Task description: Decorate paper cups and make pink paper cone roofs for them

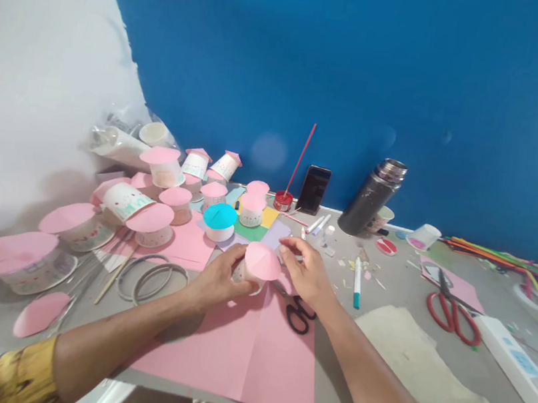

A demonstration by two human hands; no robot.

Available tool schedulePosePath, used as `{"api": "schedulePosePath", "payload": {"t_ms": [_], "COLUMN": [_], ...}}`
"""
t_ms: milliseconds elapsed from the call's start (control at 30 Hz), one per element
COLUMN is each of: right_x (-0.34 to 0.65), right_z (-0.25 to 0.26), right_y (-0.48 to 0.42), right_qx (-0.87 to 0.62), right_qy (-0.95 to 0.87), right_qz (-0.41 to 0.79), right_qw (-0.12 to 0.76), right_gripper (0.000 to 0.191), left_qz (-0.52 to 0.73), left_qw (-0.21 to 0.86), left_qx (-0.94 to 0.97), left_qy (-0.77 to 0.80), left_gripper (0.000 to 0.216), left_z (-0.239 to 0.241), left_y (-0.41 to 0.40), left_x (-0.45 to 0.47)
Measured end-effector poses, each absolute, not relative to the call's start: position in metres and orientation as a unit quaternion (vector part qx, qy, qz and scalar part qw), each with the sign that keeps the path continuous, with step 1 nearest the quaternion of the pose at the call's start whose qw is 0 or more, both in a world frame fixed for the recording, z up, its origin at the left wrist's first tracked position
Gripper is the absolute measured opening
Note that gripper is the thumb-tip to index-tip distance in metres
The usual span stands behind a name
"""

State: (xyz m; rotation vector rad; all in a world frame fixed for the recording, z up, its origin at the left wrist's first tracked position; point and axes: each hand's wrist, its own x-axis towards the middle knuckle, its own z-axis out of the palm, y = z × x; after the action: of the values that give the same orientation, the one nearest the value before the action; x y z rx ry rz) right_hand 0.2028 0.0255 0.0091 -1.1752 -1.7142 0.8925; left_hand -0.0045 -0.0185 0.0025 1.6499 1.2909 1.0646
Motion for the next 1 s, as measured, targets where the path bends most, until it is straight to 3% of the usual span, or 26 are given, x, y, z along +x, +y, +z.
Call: {"api": "schedulePosePath", "payload": {"t_ms": [100, 167, 367, 767, 1000], "right_x": [0.201, 0.199, 0.194, 0.193, 0.191], "right_z": [0.014, 0.017, 0.013, 0.014, 0.011], "right_y": [0.016, 0.01, 0.005, 0.004, 0.004], "right_qx": [-0.408, -0.344, -0.301, -0.342, -0.349], "right_qy": [-0.761, -0.809, -0.838, -0.811, -0.802], "right_qz": [0.219, 0.198, 0.253, 0.289, 0.299], "right_qw": [0.454, 0.433, 0.379, 0.377, 0.382], "right_gripper": [0.039, 0.043, 0.045, 0.043, 0.044], "left_qz": [0.413, 0.412, 0.401, 0.41, 0.413], "left_qw": [0.408, 0.394, 0.39, 0.491, 0.457], "left_qx": [0.646, 0.657, 0.66, 0.608, 0.625], "left_qy": [0.496, 0.494, 0.502, 0.469, 0.479], "left_gripper": [0.048, 0.049, 0.048, 0.044, 0.041], "left_z": [-0.001, -0.004, -0.001, 0.005, 0.005], "left_y": [-0.018, -0.018, -0.02, -0.019, -0.02], "left_x": [-0.005, -0.005, -0.004, -0.007, -0.006]}}
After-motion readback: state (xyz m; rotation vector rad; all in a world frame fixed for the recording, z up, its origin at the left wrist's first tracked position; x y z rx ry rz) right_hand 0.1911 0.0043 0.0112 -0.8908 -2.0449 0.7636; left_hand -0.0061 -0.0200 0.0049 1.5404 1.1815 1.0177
